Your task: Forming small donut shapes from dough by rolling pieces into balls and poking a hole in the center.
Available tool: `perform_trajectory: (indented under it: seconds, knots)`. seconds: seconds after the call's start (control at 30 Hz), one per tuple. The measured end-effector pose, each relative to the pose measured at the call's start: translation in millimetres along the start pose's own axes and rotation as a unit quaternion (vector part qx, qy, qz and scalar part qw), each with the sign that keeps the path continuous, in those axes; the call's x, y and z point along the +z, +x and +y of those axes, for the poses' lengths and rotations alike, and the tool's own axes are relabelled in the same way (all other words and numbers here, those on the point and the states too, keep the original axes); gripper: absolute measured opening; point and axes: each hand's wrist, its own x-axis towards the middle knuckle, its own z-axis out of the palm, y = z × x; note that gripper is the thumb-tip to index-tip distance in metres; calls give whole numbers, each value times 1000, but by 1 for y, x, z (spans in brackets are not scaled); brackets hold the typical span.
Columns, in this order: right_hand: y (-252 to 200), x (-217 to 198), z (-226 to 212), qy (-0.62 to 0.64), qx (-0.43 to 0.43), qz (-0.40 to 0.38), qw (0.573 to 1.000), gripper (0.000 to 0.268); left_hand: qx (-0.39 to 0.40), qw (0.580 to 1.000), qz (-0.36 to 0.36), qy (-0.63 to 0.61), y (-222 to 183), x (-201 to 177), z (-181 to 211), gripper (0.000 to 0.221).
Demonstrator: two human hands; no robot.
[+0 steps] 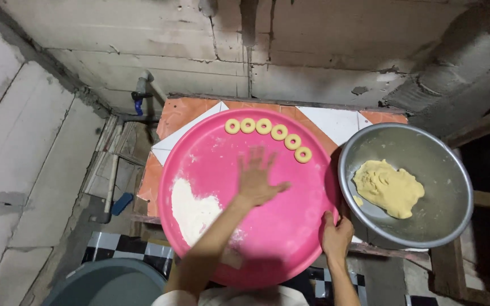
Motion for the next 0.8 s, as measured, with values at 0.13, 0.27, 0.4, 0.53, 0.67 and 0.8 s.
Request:
perform_trajectory:
  seconds: [0.13,0.27,0.4,0.53,0.67,0.8]
  knots:
    - [-2,-1,-2,-7,-9,3,1000,43,-15,996,-51,71,-34,11,-8,113]
    - [-8,-6,-18,32,-27,-28,999,34,92,992,-58,70,-29,30,31,112]
    - [1,-5,-3,44,-44,-41,997,29,58,997,-40,45,0,10,36,100]
    - [-6,-3,-12,48,-31,-41,998,27,-26,998,-5,56,-7,13,-4,85]
    - [-6,1,-13,29,-48,-29,998,40,29,996,-25,81,-31,31,19,102]
    - [-4,-3,-14,26,-59,-48,997,35,111,986,-56,112,-9,51,53,111]
